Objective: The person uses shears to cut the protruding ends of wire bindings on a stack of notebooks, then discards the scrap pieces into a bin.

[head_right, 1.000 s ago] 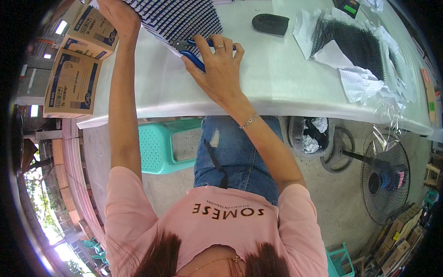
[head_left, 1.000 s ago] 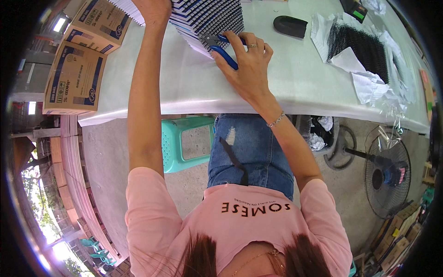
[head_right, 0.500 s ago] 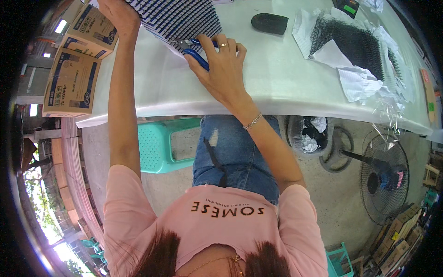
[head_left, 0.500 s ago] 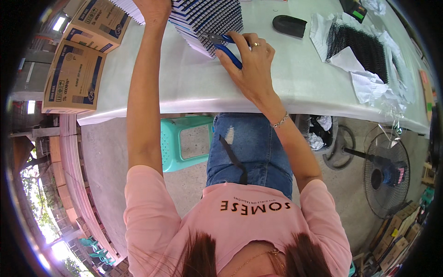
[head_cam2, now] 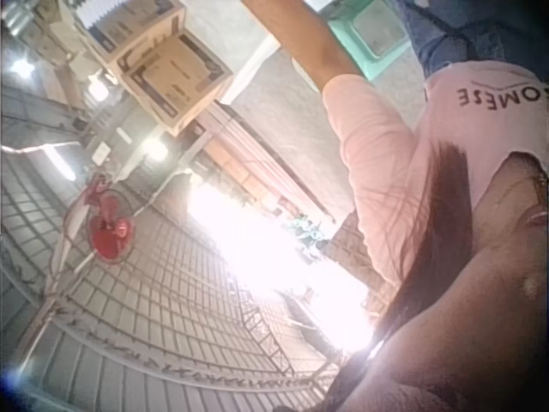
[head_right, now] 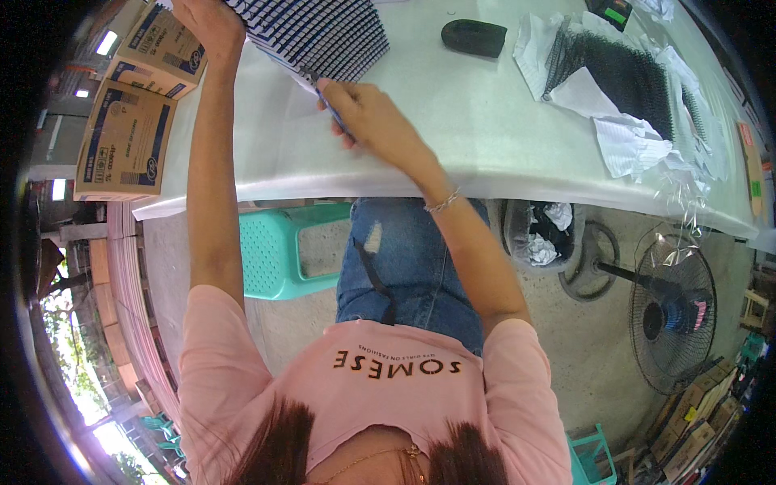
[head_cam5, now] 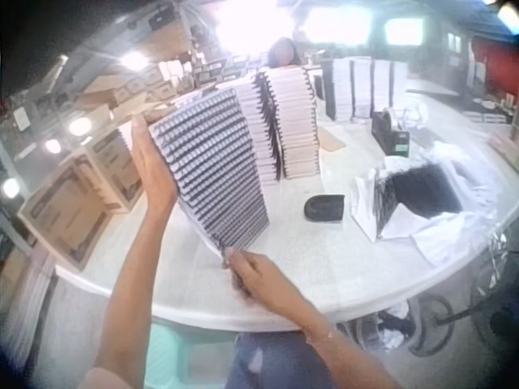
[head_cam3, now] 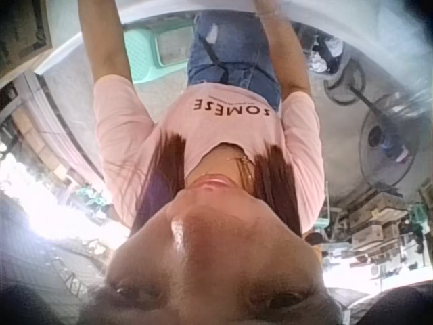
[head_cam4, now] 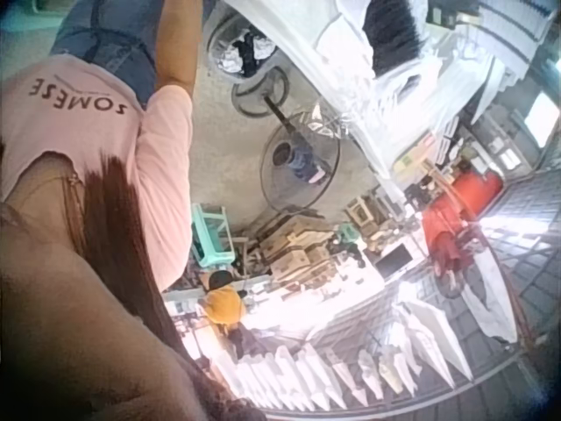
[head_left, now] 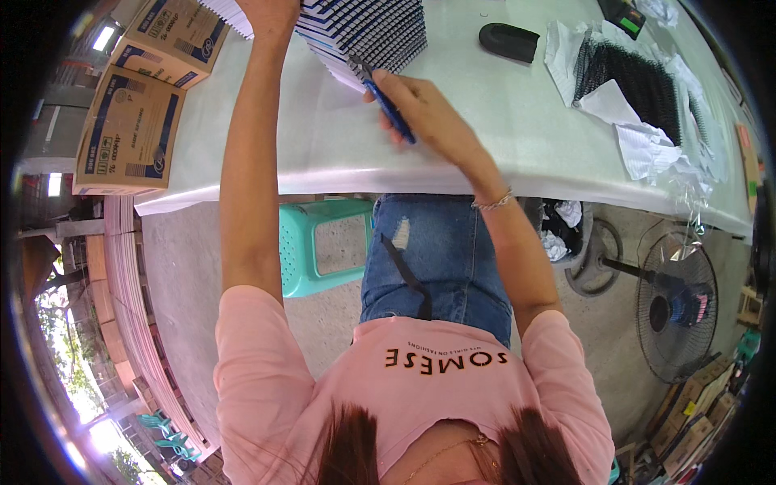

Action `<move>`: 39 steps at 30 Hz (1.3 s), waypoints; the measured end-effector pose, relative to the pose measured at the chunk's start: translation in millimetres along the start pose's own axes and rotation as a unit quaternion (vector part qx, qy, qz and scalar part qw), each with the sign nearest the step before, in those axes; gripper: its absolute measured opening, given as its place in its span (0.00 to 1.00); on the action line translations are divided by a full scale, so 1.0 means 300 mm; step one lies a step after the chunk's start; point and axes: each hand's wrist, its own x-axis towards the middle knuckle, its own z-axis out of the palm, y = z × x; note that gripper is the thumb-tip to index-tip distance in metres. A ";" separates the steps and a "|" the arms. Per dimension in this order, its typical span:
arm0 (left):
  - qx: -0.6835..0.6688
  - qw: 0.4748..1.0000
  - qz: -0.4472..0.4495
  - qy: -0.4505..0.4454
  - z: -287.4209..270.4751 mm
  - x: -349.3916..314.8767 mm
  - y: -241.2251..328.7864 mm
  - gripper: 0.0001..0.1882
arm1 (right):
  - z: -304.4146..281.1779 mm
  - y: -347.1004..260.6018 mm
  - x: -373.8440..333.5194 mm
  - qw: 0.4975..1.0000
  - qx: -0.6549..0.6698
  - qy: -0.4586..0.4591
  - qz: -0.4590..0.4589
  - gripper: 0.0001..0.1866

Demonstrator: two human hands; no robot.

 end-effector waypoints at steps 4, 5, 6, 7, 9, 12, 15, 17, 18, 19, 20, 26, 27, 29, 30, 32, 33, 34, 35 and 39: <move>0.010 1.000 -0.001 0.013 0.020 -0.006 -0.012 0.31 | 0.005 0.029 -0.029 0.951 -0.236 0.152 -0.128 0.23; -0.001 1.000 -0.006 0.016 0.030 -0.008 -0.008 0.31 | 0.018 0.055 -0.035 0.901 -0.320 0.221 -0.191 0.24; -0.012 1.000 -0.012 0.018 0.040 -0.009 -0.004 0.31 | 0.016 0.081 -0.035 0.891 -0.332 0.230 -0.208 0.25; 0.011 1.000 0.006 0.028 0.030 -0.007 -0.008 0.31 | 0.026 0.086 -0.040 0.883 -0.339 0.234 -0.226 0.26; 0.057 0.996 0.042 0.046 0.015 0.002 -0.017 0.31 | 0.048 0.097 -0.045 0.872 -0.347 0.239 -0.247 0.26; 0.023 1.000 0.010 0.008 0.013 -0.002 -0.008 0.31 | 0.053 0.104 -0.035 0.868 -0.354 0.246 -0.245 0.26; 0.003 1.000 0.003 0.011 0.012 -0.004 -0.010 0.31 | 0.058 0.099 -0.027 0.863 -0.358 0.249 -0.254 0.25; 0.002 1.000 0.004 0.016 0.017 -0.006 -0.009 0.31 | 0.060 0.098 -0.022 0.839 -0.381 0.275 -0.276 0.25; 0.001 1.000 0.005 0.018 0.019 -0.005 -0.008 0.31 | 0.058 0.099 -0.018 0.867 -0.353 0.245 -0.252 0.24; 0.003 1.000 0.008 0.016 0.017 -0.004 -0.013 0.31 | 0.057 0.092 -0.014 0.893 -0.324 0.214 -0.228 0.24; 0.004 1.000 0.012 0.014 0.015 -0.001 -0.017 0.31 | 0.056 0.085 -0.012 0.916 -0.294 0.183 -0.203 0.24; 0.059 0.998 0.020 0.015 0.006 -0.001 -0.017 0.31 | 0.003 0.035 -0.017 0.981 -0.149 0.078 -0.098 0.23; 0.055 0.998 0.009 0.012 0.008 0.001 -0.016 0.31 | 0.011 0.051 -0.023 0.952 -0.228 0.136 -0.149 0.23; 0.049 0.998 0.022 0.017 0.016 -0.001 -0.014 0.31 | 0.029 0.079 -0.043 0.861 -0.377 0.241 -0.242 0.23; 0.046 0.998 0.028 0.019 0.019 -0.002 -0.014 0.31 | 0.030 0.092 -0.045 0.864 -0.373 0.241 -0.238 0.24; 0.099 0.992 0.066 0.041 0.004 0.007 -0.046 0.31 | 0.041 0.098 -0.052 0.871 -0.364 0.237 -0.229 0.24; 0.125 0.987 0.085 0.051 -0.005 0.008 -0.061 0.31 | 0.049 0.100 -0.053 0.869 -0.367 0.238 -0.232 0.24; 0.118 0.989 0.075 0.056 0.000 0.007 -0.061 0.31 | 0.052 0.103 -0.048 0.866 -0.371 0.241 -0.234 0.24; 0.111 0.990 0.065 0.062 0.004 0.006 -0.061 0.31 | 0.053 0.106 -0.044 0.862 -0.376 0.245 -0.237 0.24; 0.063 0.998 0.005 0.013 0.020 -0.007 -0.016 0.31 | 0.042 0.114 -0.028 0.861 -0.376 0.243 -0.242 0.24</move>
